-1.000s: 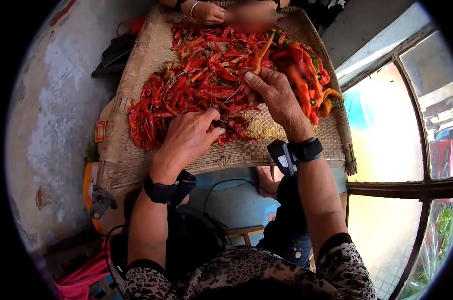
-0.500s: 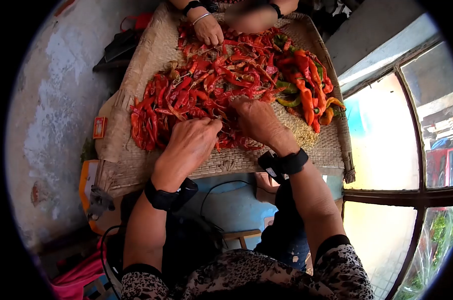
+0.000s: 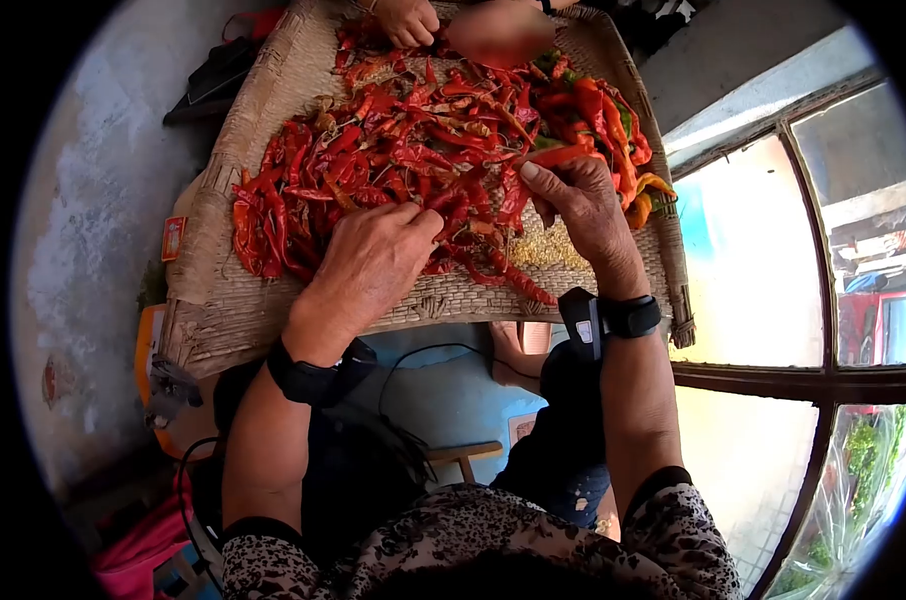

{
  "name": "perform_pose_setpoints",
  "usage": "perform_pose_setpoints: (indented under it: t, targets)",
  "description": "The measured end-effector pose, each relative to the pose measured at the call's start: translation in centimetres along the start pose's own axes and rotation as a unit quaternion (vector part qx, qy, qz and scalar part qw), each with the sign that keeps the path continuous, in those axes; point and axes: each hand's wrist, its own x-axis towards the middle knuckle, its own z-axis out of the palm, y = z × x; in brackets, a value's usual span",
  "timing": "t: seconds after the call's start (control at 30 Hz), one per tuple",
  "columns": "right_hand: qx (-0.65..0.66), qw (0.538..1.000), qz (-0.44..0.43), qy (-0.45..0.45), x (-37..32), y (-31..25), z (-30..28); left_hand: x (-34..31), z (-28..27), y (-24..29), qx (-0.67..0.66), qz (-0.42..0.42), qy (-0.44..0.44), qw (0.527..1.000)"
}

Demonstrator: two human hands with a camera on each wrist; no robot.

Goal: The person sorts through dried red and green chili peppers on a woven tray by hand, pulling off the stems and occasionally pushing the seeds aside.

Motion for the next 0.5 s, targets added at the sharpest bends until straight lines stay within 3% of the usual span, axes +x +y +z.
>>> perform_pose_setpoints:
  t: [0.07, 0.13, 0.17, 0.2, 0.27, 0.3, 0.33, 0.43, 0.5]
  targets:
    - [-0.057, 0.998, 0.004, -0.016, 0.8, 0.6, -0.1, -0.1, 0.0, -0.1, 0.014, -0.024, -0.029, 0.999]
    - [0.118, 0.98, -0.068, 0.147, 2.3, 1.4, 0.3, -0.2, 0.3, -0.2, 0.011, -0.013, -0.032, 0.999]
    - [0.112, 0.966, -0.083, 0.218, 3.0, 1.4, 0.0, -0.2, 0.3, -0.2, 0.011, -0.014, -0.039, 0.999]
    - [-0.034, 0.972, -0.052, 0.226, 3.2, 1.5, -1.2, -0.3, 0.3, -0.1, 0.01, -0.015, -0.047, 0.999]
    - [-0.341, 0.896, -0.149, 0.242, 3.7, 3.1, -1.2, -0.3, 0.3, -0.1, 0.004, -0.013, -0.048, 0.999]
    - [-0.423, 0.888, -0.101, 0.147, 3.1, 3.3, -0.9, -0.4, 0.2, -0.2, -0.002, -0.012, -0.051, 0.999]
    - [-0.534, 0.843, 0.038, 0.045, 2.9, 3.4, -0.2, -0.4, 0.2, -0.3, -0.002, -0.013, -0.052, 0.999]
    - [-0.515, 0.855, 0.051, -0.033, 1.8, 4.7, 0.4, -0.4, 0.2, -0.3, 0.008, -0.013, -0.052, 0.999]
    - [-0.492, 0.869, -0.013, -0.053, 2.1, 4.4, 0.1, -0.3, 0.0, -0.4, -0.01, -0.009, -0.042, 0.999]
